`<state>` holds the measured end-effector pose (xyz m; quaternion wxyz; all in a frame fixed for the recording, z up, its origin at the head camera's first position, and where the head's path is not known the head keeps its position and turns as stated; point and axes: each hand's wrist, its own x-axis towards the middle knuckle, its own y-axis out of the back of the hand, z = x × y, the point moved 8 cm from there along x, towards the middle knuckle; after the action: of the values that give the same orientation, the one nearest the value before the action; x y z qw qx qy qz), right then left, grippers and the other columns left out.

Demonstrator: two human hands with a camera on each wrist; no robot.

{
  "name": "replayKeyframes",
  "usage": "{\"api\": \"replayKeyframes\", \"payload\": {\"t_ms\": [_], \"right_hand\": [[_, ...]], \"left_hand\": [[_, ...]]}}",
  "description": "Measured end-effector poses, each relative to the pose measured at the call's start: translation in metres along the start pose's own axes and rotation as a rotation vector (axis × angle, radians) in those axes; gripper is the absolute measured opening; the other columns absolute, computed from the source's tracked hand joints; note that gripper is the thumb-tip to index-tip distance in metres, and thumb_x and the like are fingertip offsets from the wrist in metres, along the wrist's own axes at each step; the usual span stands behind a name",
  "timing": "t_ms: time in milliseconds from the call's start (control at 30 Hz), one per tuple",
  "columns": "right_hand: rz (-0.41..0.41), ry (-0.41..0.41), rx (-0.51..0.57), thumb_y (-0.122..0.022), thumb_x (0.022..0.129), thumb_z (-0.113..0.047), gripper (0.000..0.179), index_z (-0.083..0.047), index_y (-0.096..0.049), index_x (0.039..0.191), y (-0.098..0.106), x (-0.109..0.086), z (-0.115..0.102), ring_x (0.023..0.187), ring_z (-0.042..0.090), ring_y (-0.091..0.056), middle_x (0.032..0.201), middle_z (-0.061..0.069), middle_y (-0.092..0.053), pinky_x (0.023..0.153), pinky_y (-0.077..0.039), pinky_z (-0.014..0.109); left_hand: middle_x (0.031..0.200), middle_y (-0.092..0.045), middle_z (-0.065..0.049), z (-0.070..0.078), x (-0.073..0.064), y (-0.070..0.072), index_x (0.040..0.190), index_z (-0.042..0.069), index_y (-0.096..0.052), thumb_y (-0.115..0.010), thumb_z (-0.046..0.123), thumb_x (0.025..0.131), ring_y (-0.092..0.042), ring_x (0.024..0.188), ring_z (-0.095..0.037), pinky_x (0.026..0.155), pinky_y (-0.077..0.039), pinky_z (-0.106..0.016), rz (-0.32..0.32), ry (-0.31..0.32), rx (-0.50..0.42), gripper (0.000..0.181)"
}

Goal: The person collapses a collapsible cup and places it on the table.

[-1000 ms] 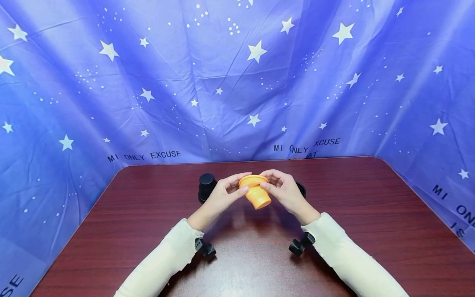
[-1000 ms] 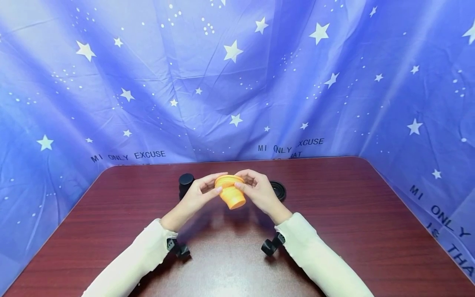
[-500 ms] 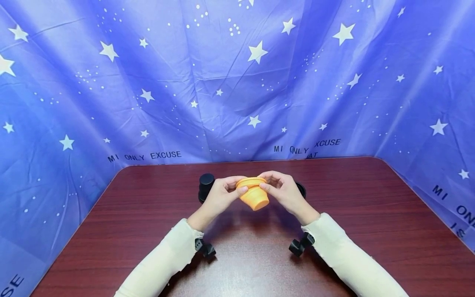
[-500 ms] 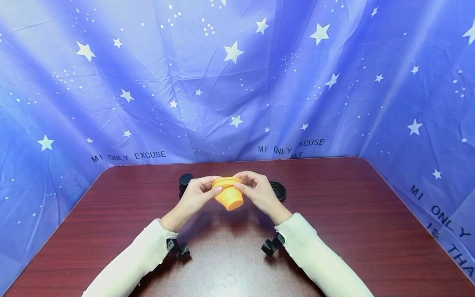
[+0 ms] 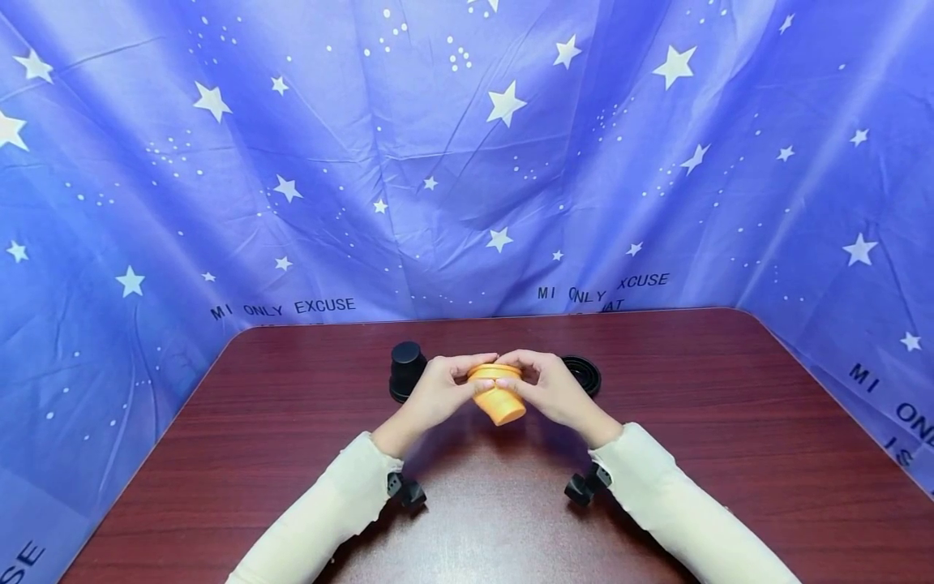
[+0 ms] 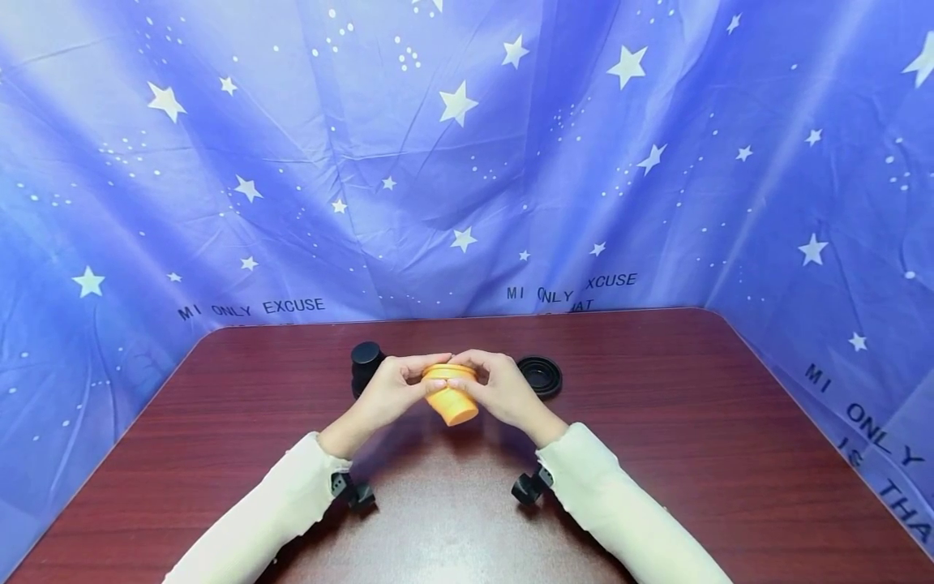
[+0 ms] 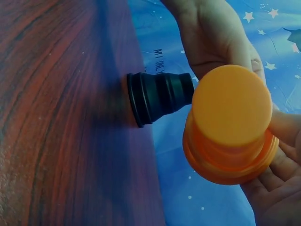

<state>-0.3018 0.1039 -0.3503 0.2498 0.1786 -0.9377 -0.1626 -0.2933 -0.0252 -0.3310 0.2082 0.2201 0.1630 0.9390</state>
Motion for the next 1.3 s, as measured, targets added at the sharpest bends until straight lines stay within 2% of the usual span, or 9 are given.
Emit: {"api": "replayKeyframes", "payload": {"t_ms": [100, 233, 333, 433, 600, 900, 967, 1133, 1300], "right_hand": [[-0.001, 0.006, -0.004, -0.065, 0.088, -0.004, 0.017, 0.001, -0.065, 0.104, 0.001, 0.0, 0.0, 0.075, 0.01, -0.06, 0.095, 0.014, -0.067, 0.065, -0.052, 0.024], [0.026, -0.013, 0.064, -0.063, 0.088, 0.0, 0.016, 0.004, -0.063, 0.104, 0.008, 0.001, 0.002, 0.073, 0.01, -0.06, 0.093, 0.014, -0.066, 0.063, -0.052, 0.024], [0.069, -0.045, 0.138, -0.062, 0.089, 0.0, 0.018, 0.007, -0.061, 0.105, 0.015, 0.001, 0.005, 0.076, 0.009, -0.061, 0.091, 0.01, -0.066, 0.066, -0.051, 0.023], [0.095, -0.058, 0.182, -0.062, 0.089, 0.0, 0.02, 0.009, -0.06, 0.106, 0.018, 0.001, 0.007, 0.079, 0.009, -0.061, 0.091, 0.004, -0.066, 0.069, -0.051, 0.022], [0.096, -0.05, 0.18, -0.062, 0.088, 0.0, 0.02, 0.009, -0.06, 0.107, 0.019, 0.001, 0.006, 0.08, 0.008, -0.061, 0.091, 0.002, -0.065, 0.071, -0.051, 0.022], [0.108, -0.041, 0.145, -0.062, 0.089, 0.0, 0.02, 0.008, -0.061, 0.107, 0.019, 0.0, 0.004, 0.081, 0.007, -0.061, 0.096, 0.019, -0.065, 0.071, -0.051, 0.022], [0.111, -0.037, 0.136, -0.062, 0.089, 0.0, 0.02, 0.008, -0.061, 0.107, 0.019, 0.0, 0.004, 0.082, 0.007, -0.061, 0.096, 0.02, -0.065, 0.072, -0.051, 0.021], [0.106, -0.018, 0.101, -0.063, 0.088, -0.001, 0.02, 0.006, -0.063, 0.107, 0.018, 0.0, 0.002, 0.08, 0.008, -0.061, 0.093, 0.019, -0.066, 0.07, -0.052, 0.025], [0.105, -0.033, 0.093, -0.064, 0.087, -0.001, 0.021, 0.004, -0.064, 0.108, 0.017, 0.0, 0.003, 0.076, 0.009, -0.061, 0.091, 0.012, -0.067, 0.066, -0.053, 0.031]], "left_hand": [[0.114, -0.065, -0.02, -0.002, 0.0, -0.001, 0.12, -0.007, -0.061, -0.067, 0.001, 0.085, -0.062, 0.091, -0.013, 0.075, -0.052, -0.024, -0.008, 0.0, -0.047, 0.036], [0.12, -0.062, -0.019, -0.018, 0.002, -0.001, 0.126, -0.004, -0.057, -0.064, 0.001, 0.087, -0.062, 0.096, -0.01, 0.08, -0.052, -0.025, -0.019, 0.014, -0.181, 0.039], [0.122, -0.061, -0.018, -0.028, 0.004, -0.001, 0.13, -0.002, -0.054, -0.062, 0.001, 0.089, -0.062, 0.098, -0.01, 0.081, -0.052, -0.025, -0.023, 0.016, -0.272, 0.042], [0.119, -0.062, -0.021, -0.028, 0.004, -0.001, 0.13, -0.003, -0.054, -0.062, 0.003, 0.09, -0.063, 0.096, -0.011, 0.081, -0.053, -0.027, -0.021, -0.005, -0.313, 0.041], [0.112, -0.063, -0.025, -0.025, 0.004, 0.0, 0.124, -0.007, -0.057, -0.062, 0.002, 0.089, -0.065, 0.09, -0.011, 0.077, -0.054, -0.027, 0.01, -0.024, -0.325, 0.036], [0.106, -0.067, -0.022, -0.025, 0.005, 0.002, 0.119, -0.005, -0.061, -0.065, 0.005, 0.088, -0.067, 0.085, -0.013, 0.075, -0.055, -0.028, 0.054, 0.0, -0.277, 0.032], [0.104, -0.067, -0.022, -0.02, 0.004, 0.003, 0.117, -0.007, -0.062, -0.064, 0.003, 0.088, -0.067, 0.084, -0.012, 0.074, -0.055, -0.029, 0.058, -0.004, -0.278, 0.03], [0.1, -0.067, -0.025, -0.005, 0.002, 0.006, 0.112, -0.011, -0.062, -0.062, -0.001, 0.088, -0.066, 0.077, -0.008, 0.069, -0.055, -0.025, 0.079, 0.002, -0.257, 0.025], [0.105, -0.066, -0.025, -0.007, 0.0, 0.007, 0.114, -0.01, -0.062, -0.062, 0.0, 0.089, -0.065, 0.08, -0.006, 0.071, -0.054, -0.023, 0.065, 0.042, -0.255, 0.027]]}}
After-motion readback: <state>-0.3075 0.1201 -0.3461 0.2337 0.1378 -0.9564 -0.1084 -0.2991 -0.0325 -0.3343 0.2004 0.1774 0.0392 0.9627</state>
